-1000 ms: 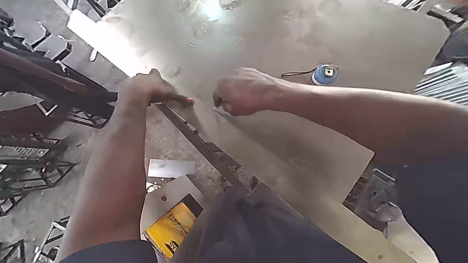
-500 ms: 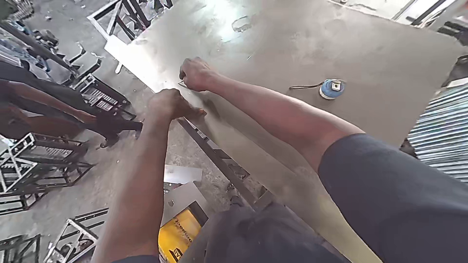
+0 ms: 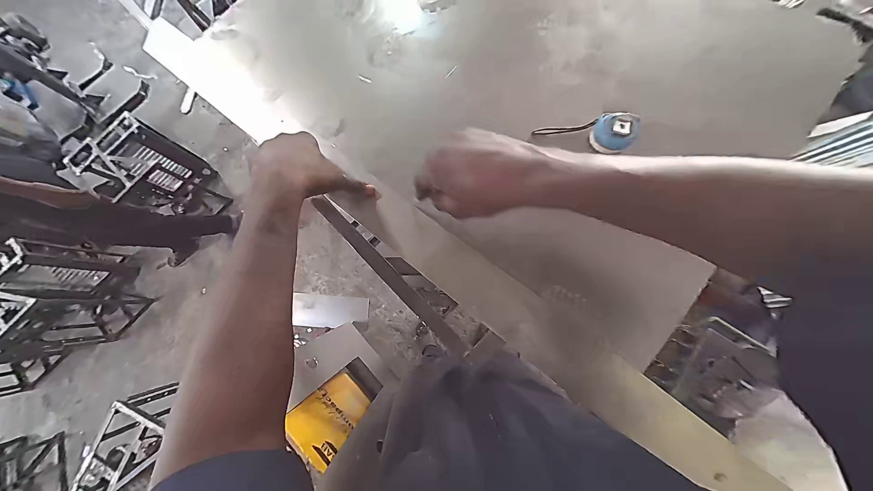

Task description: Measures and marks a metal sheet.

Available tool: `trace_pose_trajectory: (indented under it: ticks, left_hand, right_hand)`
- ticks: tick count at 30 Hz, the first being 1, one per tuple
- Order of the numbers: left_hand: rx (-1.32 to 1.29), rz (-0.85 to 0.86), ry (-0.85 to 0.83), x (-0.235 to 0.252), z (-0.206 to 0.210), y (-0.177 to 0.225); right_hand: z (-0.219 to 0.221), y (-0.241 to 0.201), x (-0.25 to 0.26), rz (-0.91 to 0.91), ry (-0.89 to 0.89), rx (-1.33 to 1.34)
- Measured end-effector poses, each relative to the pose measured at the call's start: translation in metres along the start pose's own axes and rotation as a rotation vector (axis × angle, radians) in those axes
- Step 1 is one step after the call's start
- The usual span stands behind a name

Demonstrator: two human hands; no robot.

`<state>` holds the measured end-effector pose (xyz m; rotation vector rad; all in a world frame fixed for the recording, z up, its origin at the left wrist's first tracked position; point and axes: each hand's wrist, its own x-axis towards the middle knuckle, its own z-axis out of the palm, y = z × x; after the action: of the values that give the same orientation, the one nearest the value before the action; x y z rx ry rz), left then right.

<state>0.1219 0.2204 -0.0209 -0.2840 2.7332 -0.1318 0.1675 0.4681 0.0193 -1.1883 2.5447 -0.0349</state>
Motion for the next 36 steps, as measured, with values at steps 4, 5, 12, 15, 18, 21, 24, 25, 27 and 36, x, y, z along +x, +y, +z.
trace_pose_trajectory:
  ticks: [4, 5, 12, 15, 18, 21, 24, 25, 27, 36]
  left_hand:
    - [-0.004, 0.06, -0.019, 0.005, -0.001, -0.008]
    - [0.008, 0.073, -0.018, 0.007, -0.001, -0.009]
    - [-0.053, 0.565, 0.254, -0.029, -0.038, 0.103]
    - [-0.252, 1.083, 0.299, -0.055, -0.033, 0.212]
    - [-0.163, 1.231, 0.298, -0.068, -0.013, 0.3]
    - [-0.033, 1.212, 0.396, -0.075, 0.002, 0.346]
    - [-0.035, 1.153, 0.381, -0.076, 0.011, 0.358]
    - [-0.043, 1.138, 0.349, -0.077, 0.009, 0.357]
    - [-0.066, 1.138, 0.322, -0.081, 0.0, 0.349]
    - [-0.599, 1.22, 0.441, -0.049, -0.105, 0.139]
  right_hand:
    - [0.015, 0.0, -0.08, 0.094, 0.078, 0.062]
    - [0.019, 0.001, -0.102, 0.165, 0.162, 0.089]
    - [0.087, -0.027, -0.284, 0.785, 0.476, 0.518]
    - [0.122, -0.055, -0.319, 0.991, 0.47, 0.562]
    - [0.16, -0.075, -0.337, 1.027, 0.507, 0.568]
    - [0.197, -0.078, -0.347, 0.999, 0.51, 0.601]
    - [0.223, -0.083, -0.344, 0.936, 0.457, 0.702]
    - [0.228, -0.084, -0.342, 0.919, 0.477, 0.725]
    - [0.229, -0.085, -0.341, 0.917, 0.534, 0.796]
    - [0.213, -0.138, -0.334, 1.082, 0.784, 0.86]
